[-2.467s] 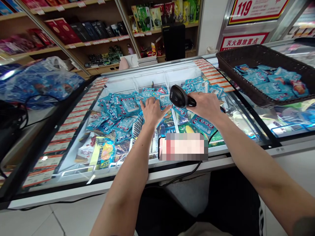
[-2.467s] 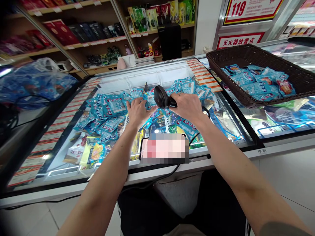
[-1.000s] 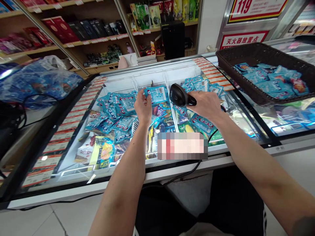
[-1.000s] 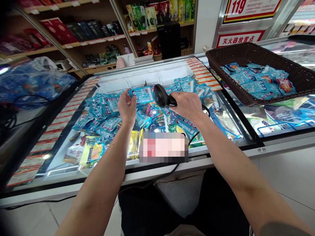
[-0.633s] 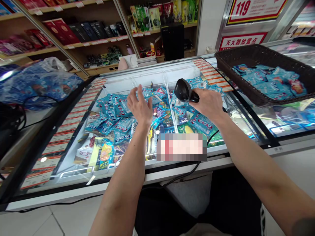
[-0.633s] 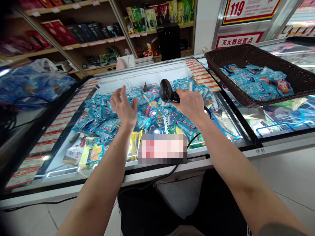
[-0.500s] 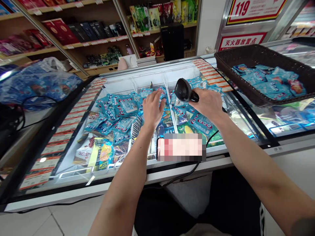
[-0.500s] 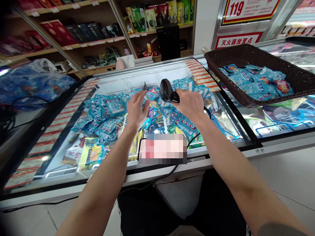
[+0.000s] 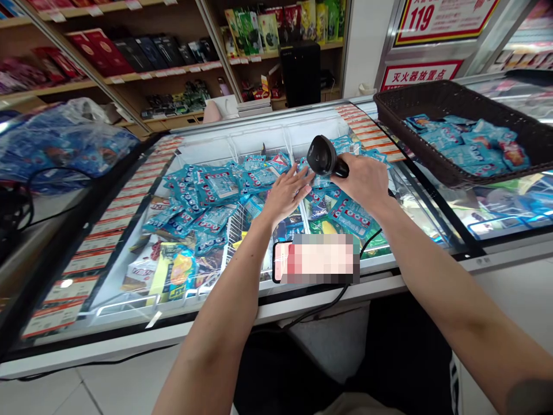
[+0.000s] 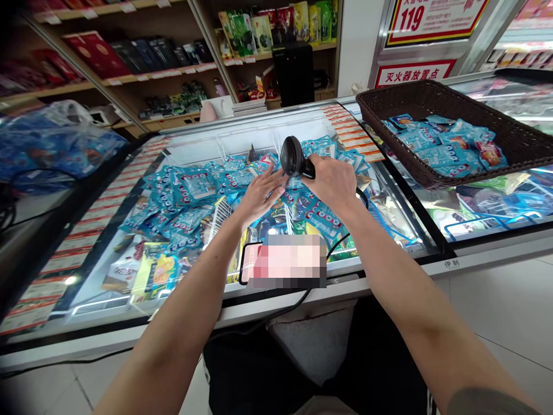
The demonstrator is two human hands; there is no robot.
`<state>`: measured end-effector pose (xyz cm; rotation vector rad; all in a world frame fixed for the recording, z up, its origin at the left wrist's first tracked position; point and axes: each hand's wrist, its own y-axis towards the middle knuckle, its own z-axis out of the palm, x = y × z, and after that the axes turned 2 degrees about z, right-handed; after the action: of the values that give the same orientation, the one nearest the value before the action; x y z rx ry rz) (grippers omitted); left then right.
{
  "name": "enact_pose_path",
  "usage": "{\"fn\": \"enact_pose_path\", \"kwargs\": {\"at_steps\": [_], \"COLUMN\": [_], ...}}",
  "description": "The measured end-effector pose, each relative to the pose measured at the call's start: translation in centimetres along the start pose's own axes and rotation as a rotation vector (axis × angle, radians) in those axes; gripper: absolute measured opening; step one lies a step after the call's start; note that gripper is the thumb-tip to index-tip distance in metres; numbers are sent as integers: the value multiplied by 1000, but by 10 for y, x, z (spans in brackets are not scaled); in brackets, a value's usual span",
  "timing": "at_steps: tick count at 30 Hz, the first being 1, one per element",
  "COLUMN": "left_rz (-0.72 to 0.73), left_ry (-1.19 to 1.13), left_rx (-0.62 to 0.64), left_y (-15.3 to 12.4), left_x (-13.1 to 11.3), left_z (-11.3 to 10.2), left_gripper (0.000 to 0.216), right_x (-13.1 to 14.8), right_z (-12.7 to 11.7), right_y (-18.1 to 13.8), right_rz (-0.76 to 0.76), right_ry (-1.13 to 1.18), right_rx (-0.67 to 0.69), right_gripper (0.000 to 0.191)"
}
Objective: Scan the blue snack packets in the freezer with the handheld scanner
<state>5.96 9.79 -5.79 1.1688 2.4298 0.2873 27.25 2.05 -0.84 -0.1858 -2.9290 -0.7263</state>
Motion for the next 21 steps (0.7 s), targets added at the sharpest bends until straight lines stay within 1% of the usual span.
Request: {"fn": "enact_pose_path", "kwargs": {"at_steps": [2,5,9,13,15,17,18,19,21], "left_rz": [-32,-54,-42,-39,-41,-68,-97,-134,-221], "left_ry": [17,-17,-78,-96,-139,-237,-309,-392,-561], "left_rx": [-41,-113,-130,-150,-192,-249,-276,-301,-349], "left_y": [-1,-2,-1,-1,-1,-1,-1,-2,-2], "left_x": [-2,-2,4,10,14,19,22,24,29], "left_z": [-1,0,7,11,11,10,10,9,8], "left_gripper": [56,54,52,59,69,77,76,69,51], "right_x": [0,1,2,3,3,2,2,2,2], "right_z": [0,-1,-3,-4,-4,-3,-3,-3,-2], "right_y": [0,-1,-1,-1,-2,-2,-2,-2,-2], "right_rz": [3,0,-7,-7,-9,-13,-15,-18,-24], "right_ry": [-2,2,9,7,10,12,14,17,26], "right_rx": [-2,-10,-9,12,14,9,5,-2,-16], "right_gripper": [38,37,36,37,36,36,36,35,35]}}
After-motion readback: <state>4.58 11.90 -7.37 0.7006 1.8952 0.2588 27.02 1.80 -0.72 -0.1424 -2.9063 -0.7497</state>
